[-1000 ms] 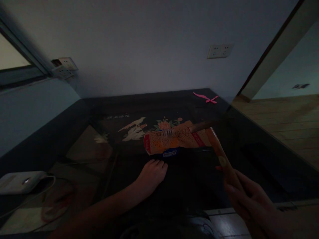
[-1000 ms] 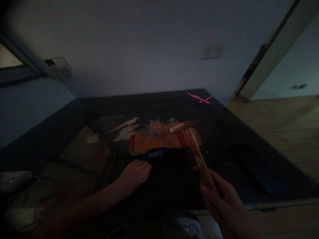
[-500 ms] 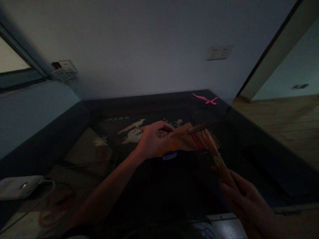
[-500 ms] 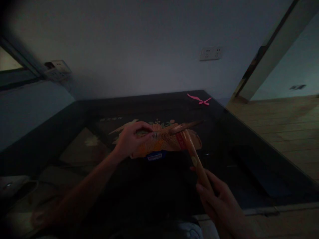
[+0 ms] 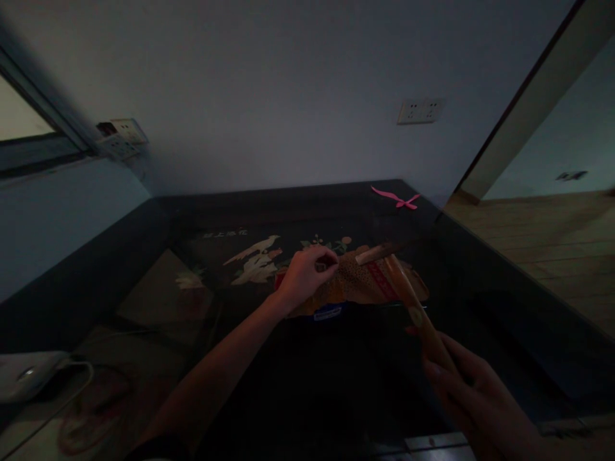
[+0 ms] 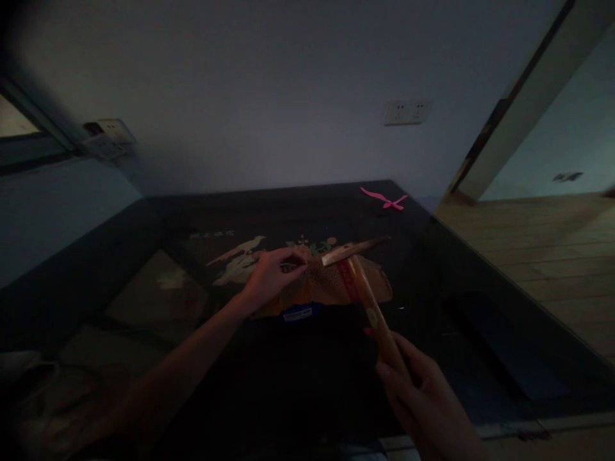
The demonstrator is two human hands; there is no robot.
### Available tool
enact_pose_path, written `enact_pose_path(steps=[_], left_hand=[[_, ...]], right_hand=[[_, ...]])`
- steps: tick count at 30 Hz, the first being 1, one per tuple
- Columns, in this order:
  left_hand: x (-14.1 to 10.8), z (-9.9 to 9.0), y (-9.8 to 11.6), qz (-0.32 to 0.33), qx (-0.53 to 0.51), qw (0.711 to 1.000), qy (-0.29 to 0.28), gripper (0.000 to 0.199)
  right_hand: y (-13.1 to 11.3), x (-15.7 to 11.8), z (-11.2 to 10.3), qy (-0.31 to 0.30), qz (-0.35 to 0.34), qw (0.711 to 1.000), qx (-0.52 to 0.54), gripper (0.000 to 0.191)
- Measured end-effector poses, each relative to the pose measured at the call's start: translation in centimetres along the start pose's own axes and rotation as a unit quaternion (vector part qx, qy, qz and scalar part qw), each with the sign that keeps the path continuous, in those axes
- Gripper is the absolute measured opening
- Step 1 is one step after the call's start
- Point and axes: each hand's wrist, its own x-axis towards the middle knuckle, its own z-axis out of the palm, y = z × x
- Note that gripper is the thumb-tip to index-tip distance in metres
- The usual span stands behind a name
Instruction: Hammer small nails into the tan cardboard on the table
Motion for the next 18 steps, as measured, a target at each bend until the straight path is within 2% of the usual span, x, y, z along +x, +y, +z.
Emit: enact_pose_path(steps=[5, 8, 13, 18], left_hand=[[-0.1, 0.3, -0.6, -0.005, -0.025, 1.0, 0.002, 0.006], [-0.2, 0.6, -1.2, -0.016, -0.046, 0.999, -0.001, 0.007], [-0.3, 1.0, -1.8, -0.04, -0.013, 0.999, 0.002, 0.008], [-0.1, 0.9, -1.4, -0.056, 0.005, 0.998, -0.016, 0.009]], right_hand=[[-0.7, 0.8, -0.5, -0.042, -0.007, 0.998, -0.05, 0.053], [-1.5, 1.1, -0.9, -0.043, -0.02, 0.996, -0.075, 0.056], [-3.8, 1.4, -1.9, -0.07, -0.058, 0.987, -0.134, 0.062], [-6.4, 1.8, -2.4, -0.06, -0.08, 0.976, -0.195, 0.063]])
